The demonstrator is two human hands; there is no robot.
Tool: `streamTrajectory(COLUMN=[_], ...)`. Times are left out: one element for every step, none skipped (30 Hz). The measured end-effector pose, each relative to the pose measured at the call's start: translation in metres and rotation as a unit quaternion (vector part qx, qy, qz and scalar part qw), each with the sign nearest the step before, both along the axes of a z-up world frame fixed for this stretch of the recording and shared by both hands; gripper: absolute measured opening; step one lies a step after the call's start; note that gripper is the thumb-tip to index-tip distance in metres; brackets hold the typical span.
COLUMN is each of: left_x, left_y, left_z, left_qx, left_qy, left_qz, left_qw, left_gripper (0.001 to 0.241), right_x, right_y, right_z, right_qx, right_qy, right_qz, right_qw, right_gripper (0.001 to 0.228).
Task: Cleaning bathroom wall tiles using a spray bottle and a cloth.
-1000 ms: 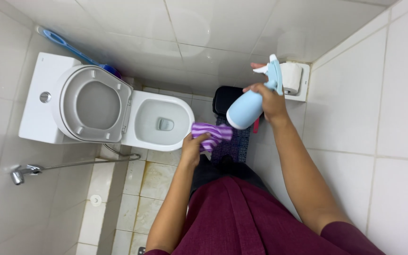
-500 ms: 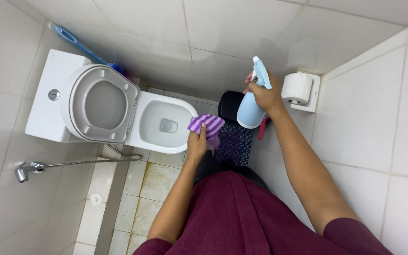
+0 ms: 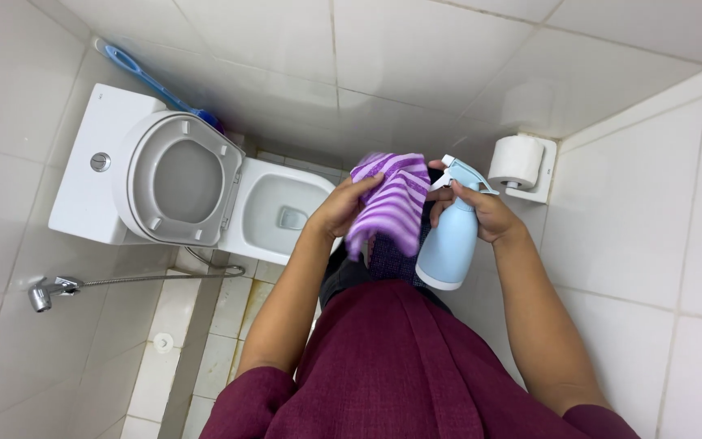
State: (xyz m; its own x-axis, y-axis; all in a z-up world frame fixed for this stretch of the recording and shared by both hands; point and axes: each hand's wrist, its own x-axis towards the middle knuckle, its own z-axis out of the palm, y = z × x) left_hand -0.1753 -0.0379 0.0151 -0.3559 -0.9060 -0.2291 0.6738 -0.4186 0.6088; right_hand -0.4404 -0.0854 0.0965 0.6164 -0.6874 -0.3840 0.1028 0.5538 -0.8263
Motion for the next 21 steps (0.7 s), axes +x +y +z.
streamTrajectory(left_x=[0.002,0.005,0.008,0.012,0.017,0.021,0.023,0.026,0.028,0.033,0.038,0.042,0.042,0.042,0.041,0.033,0.025,0.018,0.015,0.012,0.008], left_y=[0.001,0.001,0.001,0.000,0.000,0.000,0.000,0.000,0.001,0.000,-0.002,-0.004,-0.003,-0.003,-0.004,0.002,0.008,0.015,0.022,0.026,0.029], left_z=[0.012,0.025,0.038,0.038,0.038,0.037,0.047,0.057,0.066,0.064,0.061,0.059,0.052,0.045,0.038,0.038,0.037,0.036,0.036,0.036,0.036], left_qx=[0.002,0.033,0.064,0.064,0.025,-0.014,-0.013,0.002,0.018,0.019,-0.012,-0.044,-0.043,-0.006,0.031,0.029,0.058,0.086,0.085,-0.003,-0.090], left_qy=[0.001,-0.067,-0.136,-0.136,-0.103,-0.069,-0.069,-0.121,-0.173,-0.173,-0.226,-0.277,-0.277,-0.183,-0.088,-0.087,-0.120,-0.154,-0.155,-0.188,-0.219], left_qz=[-0.001,-0.014,-0.027,-0.027,-0.036,-0.046,-0.045,-0.040,-0.033,-0.031,0.002,0.033,0.035,0.062,0.090,0.089,0.095,0.099,0.096,0.122,0.149], left_qw=[1.000,0.997,0.988,0.988,0.994,0.996,0.996,0.992,0.984,0.984,0.974,0.959,0.959,0.981,0.992,0.992,0.987,0.979,0.980,0.974,0.960], left_gripper=[0.060,0.058,0.057,0.057,0.056,0.056,0.056,0.056,0.057,0.057,0.060,0.063,0.063,0.065,0.068,0.068,0.064,0.071,0.071,0.090,0.114], right_x=[-0.003,-0.005,-0.008,-0.007,-0.007,-0.006,-0.010,-0.013,-0.016,-0.013,-0.010,-0.009,-0.007,-0.007,-0.008,-0.007,-0.007,-0.007,-0.007,-0.007,-0.007], right_y=[0.001,0.001,0.000,0.001,0.002,0.003,0.002,0.001,-0.001,0.001,0.002,0.004,0.004,0.005,0.005,0.004,0.003,0.003,0.006,0.005,0.005], right_z=[-0.004,-0.007,-0.010,-0.007,-0.004,0.000,-0.004,-0.008,-0.011,-0.004,0.003,0.010,0.013,0.017,0.021,0.024,0.027,0.029,0.034,0.040,0.046], right_qx=[0.002,-0.013,-0.028,-0.027,-0.049,-0.070,-0.069,-0.083,-0.096,-0.095,-0.105,-0.116,-0.116,-0.116,-0.116,-0.117,-0.129,-0.141,-0.142,-0.127,-0.110], right_qy=[0.001,-0.053,-0.107,-0.107,-0.136,-0.164,-0.165,-0.155,-0.144,-0.145,-0.142,-0.138,-0.139,-0.138,-0.138,-0.137,-0.135,-0.133,-0.133,-0.065,0.003], right_qz=[-0.001,0.021,0.043,0.043,0.065,0.086,0.087,0.116,0.145,0.148,0.156,0.164,0.165,0.148,0.130,0.130,0.120,0.108,0.105,0.057,0.008], right_qw=[1.000,0.998,0.993,0.993,0.987,0.980,0.980,0.978,0.974,0.974,0.972,0.970,0.970,0.972,0.975,0.975,0.975,0.975,0.975,0.988,0.994], right_gripper=[0.054,0.059,0.065,0.065,0.070,0.077,0.077,0.074,0.072,0.072,0.072,0.072,0.072,0.072,0.072,0.072,0.069,0.066,0.066,0.062,0.058])
